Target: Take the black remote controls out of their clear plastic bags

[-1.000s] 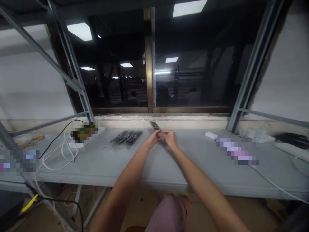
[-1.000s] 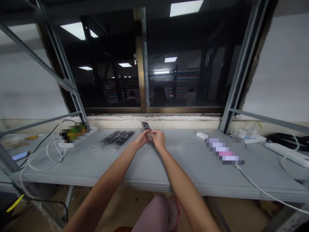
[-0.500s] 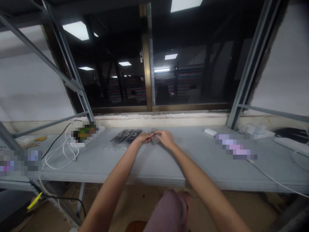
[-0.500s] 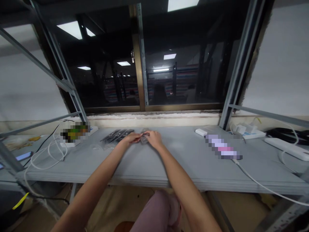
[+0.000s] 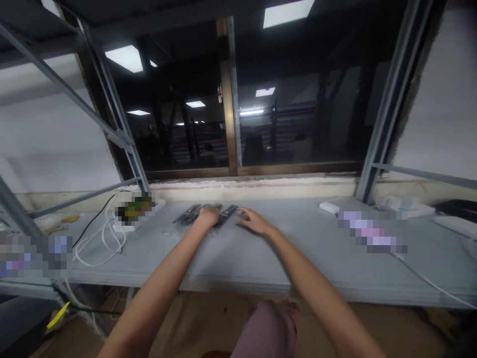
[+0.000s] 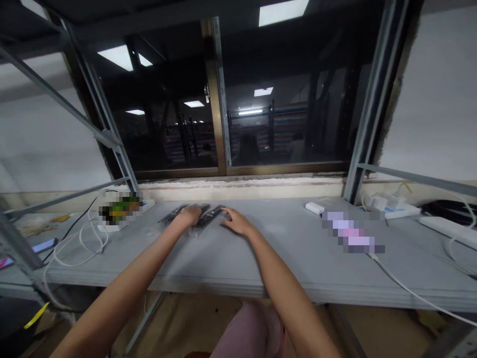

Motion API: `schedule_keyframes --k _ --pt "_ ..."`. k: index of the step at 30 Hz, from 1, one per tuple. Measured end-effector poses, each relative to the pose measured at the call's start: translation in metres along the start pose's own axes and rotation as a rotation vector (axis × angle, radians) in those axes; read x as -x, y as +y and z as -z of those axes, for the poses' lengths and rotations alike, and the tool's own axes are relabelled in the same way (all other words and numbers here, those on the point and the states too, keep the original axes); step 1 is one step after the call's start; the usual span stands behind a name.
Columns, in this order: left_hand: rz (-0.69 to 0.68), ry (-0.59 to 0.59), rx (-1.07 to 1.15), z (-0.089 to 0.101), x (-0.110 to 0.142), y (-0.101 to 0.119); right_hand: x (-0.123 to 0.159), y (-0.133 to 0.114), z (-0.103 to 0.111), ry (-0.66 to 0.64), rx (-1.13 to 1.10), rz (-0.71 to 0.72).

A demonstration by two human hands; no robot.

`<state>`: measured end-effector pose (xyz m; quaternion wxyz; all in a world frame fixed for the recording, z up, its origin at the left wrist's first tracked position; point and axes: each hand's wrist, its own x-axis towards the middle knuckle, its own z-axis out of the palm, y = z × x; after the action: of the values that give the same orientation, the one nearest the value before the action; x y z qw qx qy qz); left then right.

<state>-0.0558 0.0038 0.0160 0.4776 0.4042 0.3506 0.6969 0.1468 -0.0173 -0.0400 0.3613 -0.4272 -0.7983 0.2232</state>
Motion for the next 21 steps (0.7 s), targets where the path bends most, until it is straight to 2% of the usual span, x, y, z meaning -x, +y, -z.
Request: schedule_keyframes --k 4,6,8,10,12,16,18,21 --pt "-0.013 -0.024 -0.272 -0.049 0.005 -0.022 0.005 -0.006 0.009 0.037 0.193 -0.023" --pt "-0.074 -0.143 -0.403 -0.072 0.013 -0.037 0.007 -0.009 0.016 0.059 0.383 -0.108" --pt "-0.146 -0.277 -0.568 -0.085 0.021 -0.052 0.009 -0.010 0.021 0.087 0.540 -0.206" --pt "-0.201 -0.353 -0.764 -0.087 0.027 -0.067 0.011 -0.007 0.023 0.100 0.619 -0.277" --pt "-0.224 -0.405 -0.941 -0.080 0.029 -0.079 0.012 -0.003 0.021 0.086 0.660 -0.306" --pt "-0.300 -0.466 -1.149 -0.064 0.027 -0.093 0.012 0.003 0.014 0.051 0.714 -0.317" --pt "-0.336 -0.468 -1.232 -0.065 0.026 -0.091 0.012 0.004 0.013 0.042 0.723 -0.322" --pt "-0.357 -0.423 -1.436 -0.069 0.024 -0.073 0.012 0.003 0.014 0.025 0.721 -0.322"
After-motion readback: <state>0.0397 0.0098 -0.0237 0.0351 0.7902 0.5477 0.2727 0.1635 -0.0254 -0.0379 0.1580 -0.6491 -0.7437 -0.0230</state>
